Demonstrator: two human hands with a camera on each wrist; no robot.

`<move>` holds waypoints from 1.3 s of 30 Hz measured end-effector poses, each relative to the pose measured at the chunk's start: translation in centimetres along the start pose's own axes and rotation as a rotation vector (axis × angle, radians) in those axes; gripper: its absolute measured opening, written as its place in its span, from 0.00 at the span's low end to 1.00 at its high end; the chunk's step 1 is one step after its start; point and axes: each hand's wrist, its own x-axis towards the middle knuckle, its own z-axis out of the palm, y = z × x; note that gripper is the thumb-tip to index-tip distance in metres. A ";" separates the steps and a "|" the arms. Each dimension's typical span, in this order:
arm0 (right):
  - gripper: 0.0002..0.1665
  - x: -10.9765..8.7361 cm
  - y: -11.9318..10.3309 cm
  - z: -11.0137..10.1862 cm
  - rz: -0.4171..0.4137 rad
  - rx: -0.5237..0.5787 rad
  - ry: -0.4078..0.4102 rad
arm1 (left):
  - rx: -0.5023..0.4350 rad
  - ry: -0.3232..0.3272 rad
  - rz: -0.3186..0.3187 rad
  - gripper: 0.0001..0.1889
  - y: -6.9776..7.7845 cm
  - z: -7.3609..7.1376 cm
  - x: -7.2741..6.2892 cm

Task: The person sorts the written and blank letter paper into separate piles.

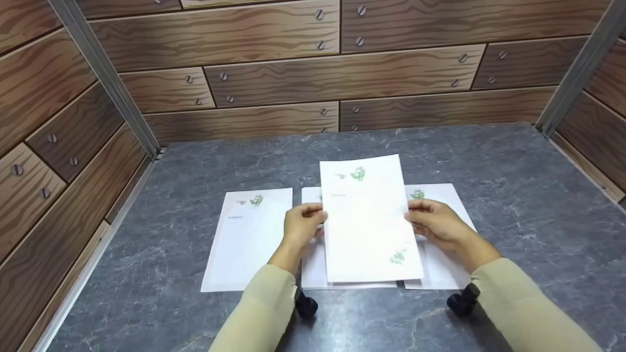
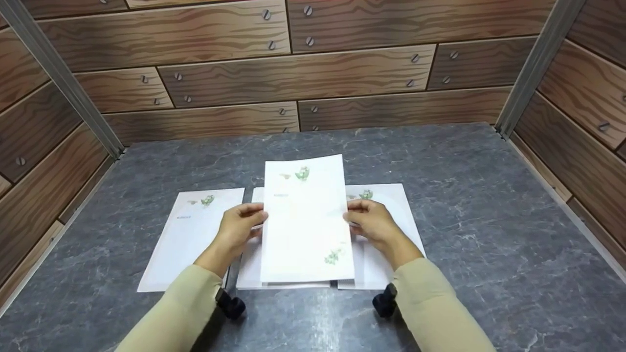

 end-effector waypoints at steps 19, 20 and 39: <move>0.10 -2.2 -0.2 -5.3 0.019 0.017 0.038 | 0.005 -0.024 0.032 0.08 -0.1 5.8 -0.8; 0.10 -2.3 -0.2 -5.6 0.020 0.015 0.040 | 0.002 -0.024 0.033 0.08 -0.1 6.1 -0.9; 0.09 -4.0 -0.3 -10.3 0.055 -0.142 0.097 | 0.074 -0.056 0.024 0.07 -0.2 10.8 -2.5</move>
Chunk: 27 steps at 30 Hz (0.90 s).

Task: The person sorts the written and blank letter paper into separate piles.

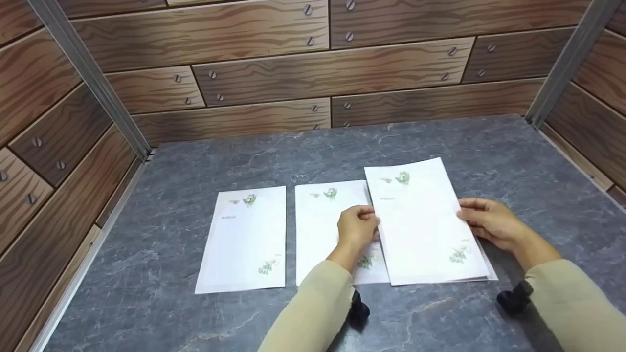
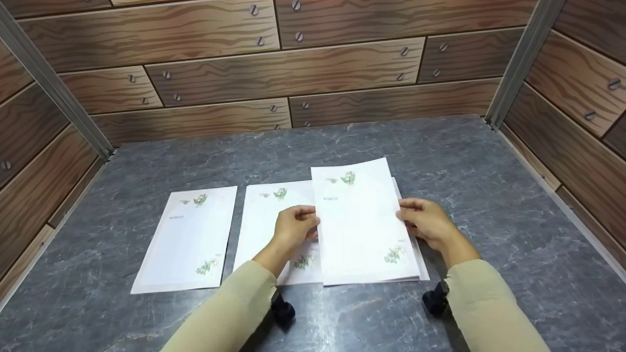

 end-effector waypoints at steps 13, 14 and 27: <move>0.14 -0.3 0.5 -1.2 0.000 -0.055 0.022 | -0.017 -0.020 -0.029 0.10 0.2 1.1 -0.6; 0.14 -0.4 0.6 -1.3 0.000 -0.059 0.023 | -0.020 -0.022 -0.033 0.10 0.2 1.2 -0.6; 0.37 -0.5 1.0 -1.4 -0.003 -0.181 0.064 | -0.001 -0.052 -0.053 0.11 0.2 1.3 -0.8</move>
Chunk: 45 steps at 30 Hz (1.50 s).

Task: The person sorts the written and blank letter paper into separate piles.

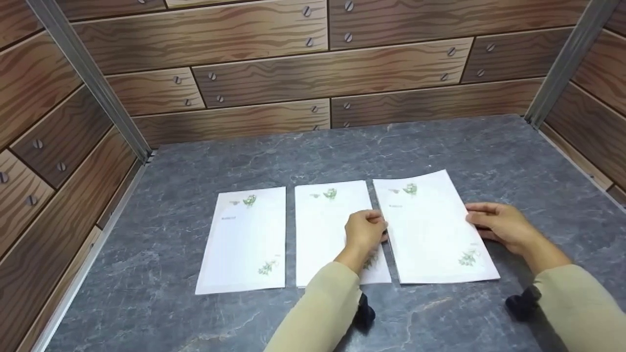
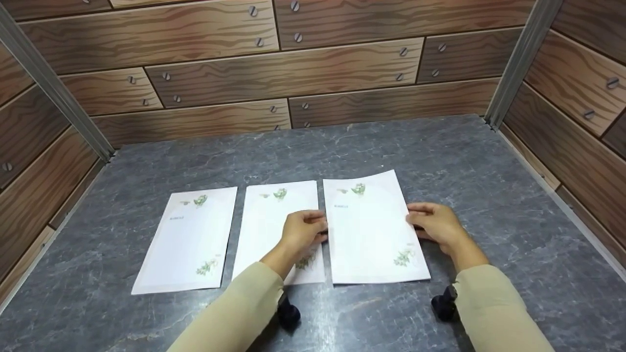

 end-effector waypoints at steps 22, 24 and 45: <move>0.37 -0.4 -0.1 -0.5 -0.023 -0.073 0.025 | 0.102 -0.003 0.060 0.13 0.6 0.1 -0.3; 0.39 -0.5 -0.3 -0.5 -0.014 -0.076 0.031 | 0.086 -0.013 0.058 0.13 0.7 0.0 -0.3; 0.53 -0.1 -2.7 3.0 -0.062 -0.029 0.115 | 0.102 -0.110 0.250 0.36 1.4 -4.8 1.8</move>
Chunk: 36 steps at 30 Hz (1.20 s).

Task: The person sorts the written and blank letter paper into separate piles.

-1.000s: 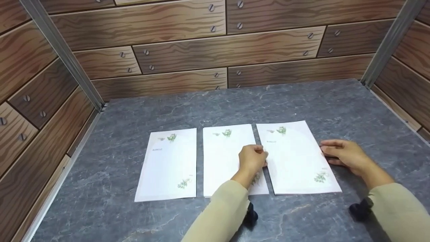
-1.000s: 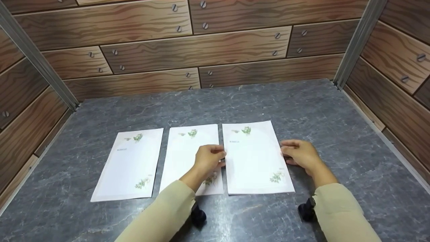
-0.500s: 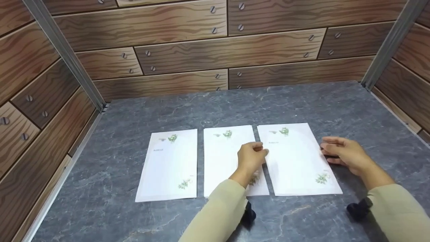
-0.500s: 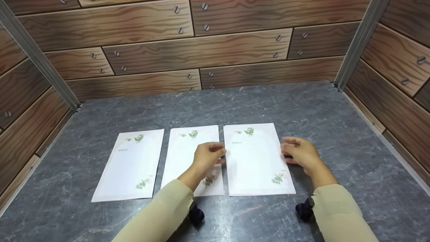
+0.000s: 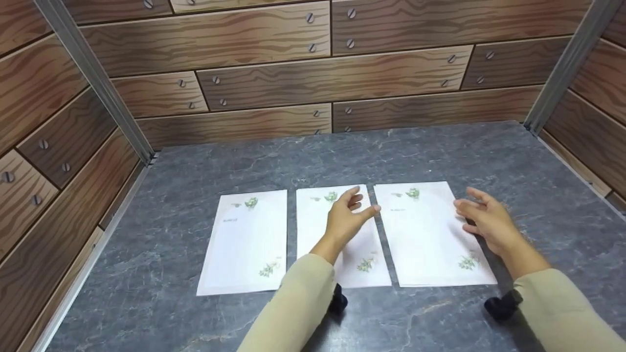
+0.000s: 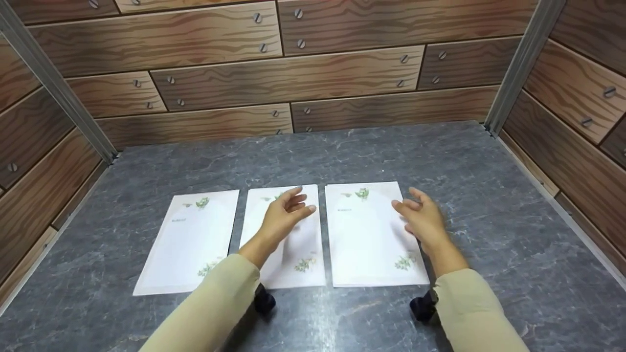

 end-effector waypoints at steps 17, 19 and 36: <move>0.59 0.2 -1.4 6.0 -0.159 -0.196 0.145 | 0.140 -0.130 0.049 0.47 -1.8 -7.0 0.5; 0.59 0.3 -1.7 6.6 -0.166 -0.241 0.158 | 0.141 -0.130 0.053 0.47 -2.0 -7.9 0.6; 0.55 1.1 -3.6 12.5 -0.186 -0.298 0.101 | 0.152 -0.092 0.031 0.44 -3.9 -15.2 -0.5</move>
